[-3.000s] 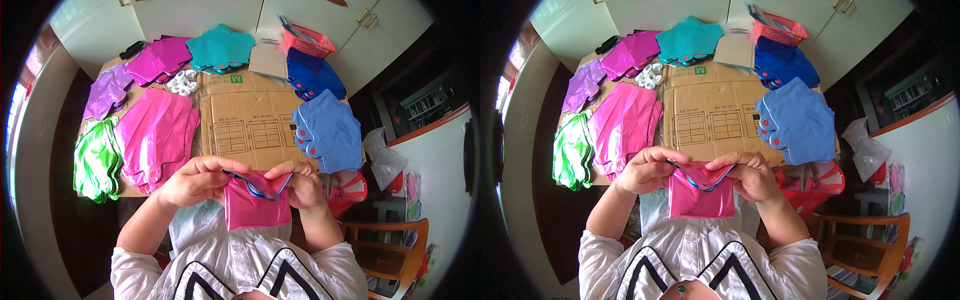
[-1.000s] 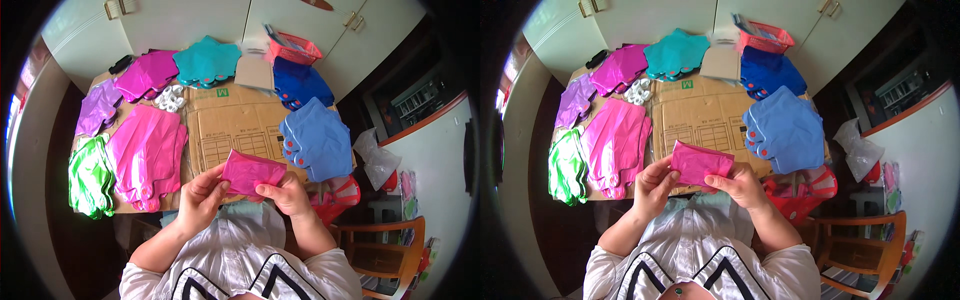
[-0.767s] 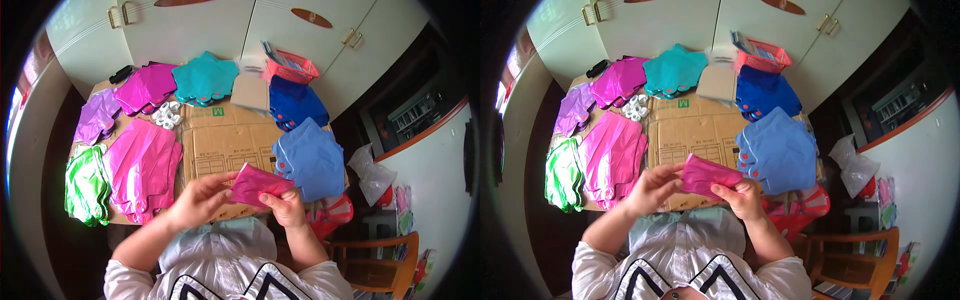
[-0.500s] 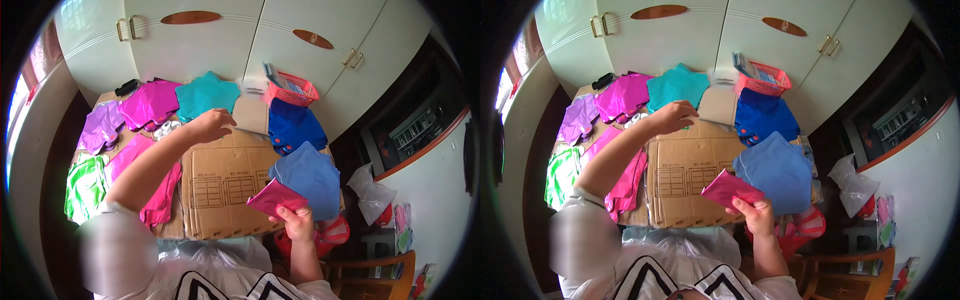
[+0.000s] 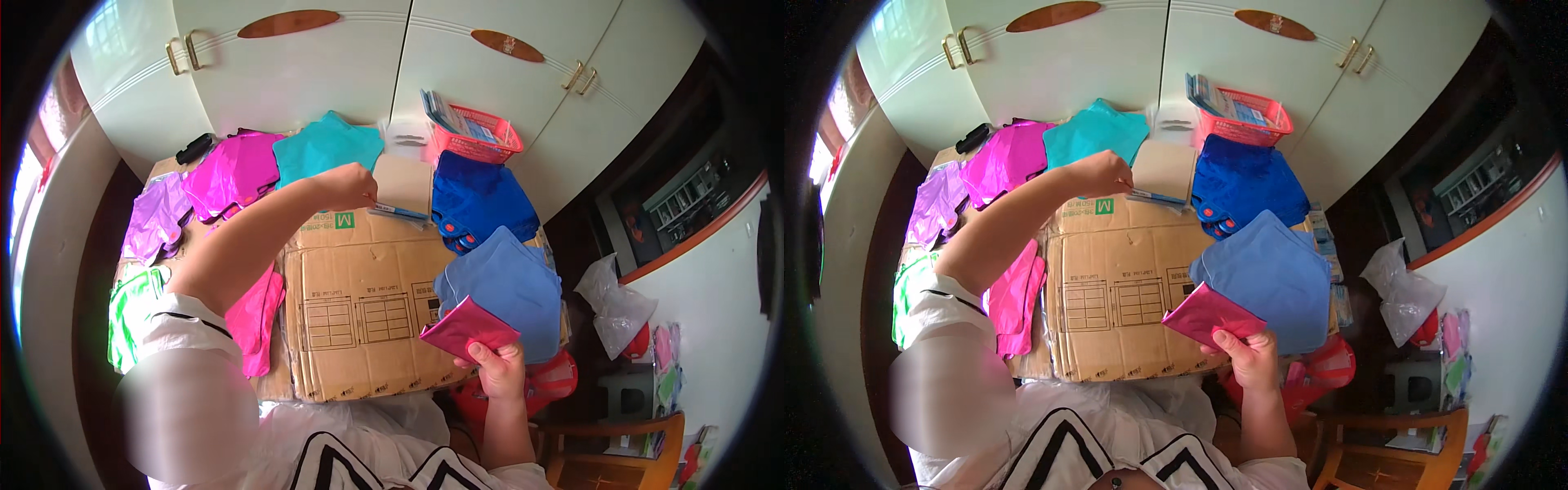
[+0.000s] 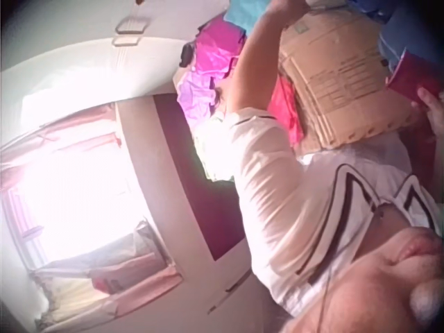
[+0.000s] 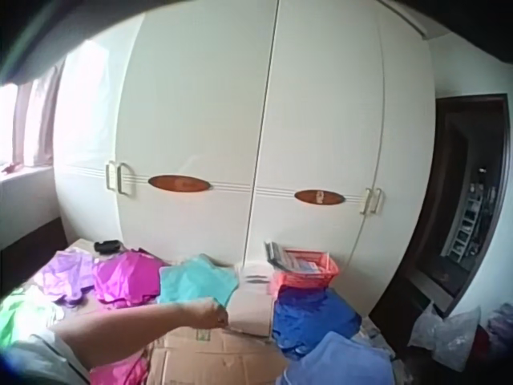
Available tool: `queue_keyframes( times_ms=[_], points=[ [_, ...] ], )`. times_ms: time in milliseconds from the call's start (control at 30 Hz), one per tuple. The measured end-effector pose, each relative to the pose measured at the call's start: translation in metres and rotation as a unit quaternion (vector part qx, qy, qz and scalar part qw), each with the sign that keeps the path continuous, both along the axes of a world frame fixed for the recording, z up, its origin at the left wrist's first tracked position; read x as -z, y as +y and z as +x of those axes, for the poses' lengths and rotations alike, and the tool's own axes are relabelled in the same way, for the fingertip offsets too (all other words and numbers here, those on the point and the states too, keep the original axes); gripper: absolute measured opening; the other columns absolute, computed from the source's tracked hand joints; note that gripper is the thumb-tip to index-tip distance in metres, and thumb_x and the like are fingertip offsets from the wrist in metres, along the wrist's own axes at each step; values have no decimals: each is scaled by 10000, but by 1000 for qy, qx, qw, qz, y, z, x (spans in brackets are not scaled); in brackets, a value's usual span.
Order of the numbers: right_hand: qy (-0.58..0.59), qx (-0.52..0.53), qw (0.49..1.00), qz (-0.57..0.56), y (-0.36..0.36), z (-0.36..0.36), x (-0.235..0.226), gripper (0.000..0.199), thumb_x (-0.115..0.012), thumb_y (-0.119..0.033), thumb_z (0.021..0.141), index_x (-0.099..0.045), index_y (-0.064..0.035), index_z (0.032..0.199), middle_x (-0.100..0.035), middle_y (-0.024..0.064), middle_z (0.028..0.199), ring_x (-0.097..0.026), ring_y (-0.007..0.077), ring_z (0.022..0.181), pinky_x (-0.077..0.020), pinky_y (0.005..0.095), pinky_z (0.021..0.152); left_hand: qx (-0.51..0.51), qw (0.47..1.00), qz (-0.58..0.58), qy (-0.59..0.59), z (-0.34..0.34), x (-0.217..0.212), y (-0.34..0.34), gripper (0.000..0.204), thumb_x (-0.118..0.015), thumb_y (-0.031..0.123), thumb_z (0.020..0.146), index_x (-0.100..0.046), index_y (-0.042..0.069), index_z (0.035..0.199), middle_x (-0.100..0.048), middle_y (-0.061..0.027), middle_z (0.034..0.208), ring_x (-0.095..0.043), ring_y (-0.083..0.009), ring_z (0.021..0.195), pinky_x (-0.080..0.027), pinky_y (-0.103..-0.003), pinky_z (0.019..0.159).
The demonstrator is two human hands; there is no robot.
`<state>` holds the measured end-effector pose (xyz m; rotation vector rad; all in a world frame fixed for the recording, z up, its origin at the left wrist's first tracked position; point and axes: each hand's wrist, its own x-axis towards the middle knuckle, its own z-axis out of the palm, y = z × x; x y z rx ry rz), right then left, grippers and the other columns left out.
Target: Folding colorful foil balloons and placing them into cardboard-backed plastic packaging with labels.
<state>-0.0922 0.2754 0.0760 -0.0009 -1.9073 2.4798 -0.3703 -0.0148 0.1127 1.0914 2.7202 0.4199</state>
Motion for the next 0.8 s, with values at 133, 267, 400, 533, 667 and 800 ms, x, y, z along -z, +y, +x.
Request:
queue_keyframes(
  times_ms=[133, 267, 400, 533, 667, 800],
  points=[
    [-3, -2, 1000, -2, -2, -1, -1, 106, -665, -57, 878, -674, -12, 973, -688, 84, 874, -670, 170, 686, -572, 286, 618, -42, 996, 27, -73, 0, -3, 6, 266, -690, 292, 819, -733, 51, 921, -710, -120, 861, -672, -234, 835, -526, -345, 755],
    [-5, 2, 1000, -11, 1, 2, 2, 114, -664, -66, 880, -675, -15, 982, -692, 85, 889, -672, 166, 685, -569, 279, 612, -76, 990, 41, -108, 1, 0, 12, 291, -723, 315, 804, -740, 58, 938, -713, -105, 860, -675, -206, 834, -526, -322, 744],
    [-19, 1, 1000, -4, 0, 5, 2, 119, -669, -72, 878, -678, -23, 986, -695, 85, 897, -677, 171, 685, -562, 274, 598, -72, 984, 97, -127, -9, 8, 13, 292, -738, 312, 792, -744, 61, 942, -717, -89, 892, -676, -198, 841, -529, -305, 757],
    [-20, -3, 1000, -4, -1, 7, 2, 118, -672, -75, 877, -680, -27, 984, -696, 83, 896, -680, 173, 681, -555, 272, 583, -70, 981, 83, -160, -13, 16, 17, 297, -742, 303, 792, -741, 58, 960, -715, -100, 928, -674, -196, 870, -529, -304, 782],
    [-23, -4, 1000, 2, 1, 8, 4, 116, -672, -80, 879, -680, -27, 982, -695, 80, 888, -681, 173, 675, -555, 272, 577, -57, 982, 118, -139, -17, 27, 15, 302, -741, 300, 794, -731, 51, 966, -709, -92, 943, -673, -196, 862, -528, -315, 767],
    [-34, -5, 999, -5, 3, 8, 9, 112, -674, -86, 880, -680, -31, 977, -693, 73, 875, -681, 171, 669, -554, 270, 574, -32, 992, 92, -82, -16, 26, 18, 267, -682, 273, 847, -710, 29, 953, -689, -113, 939, -665, -240, 863, -521, -346, 769]
  ],
)
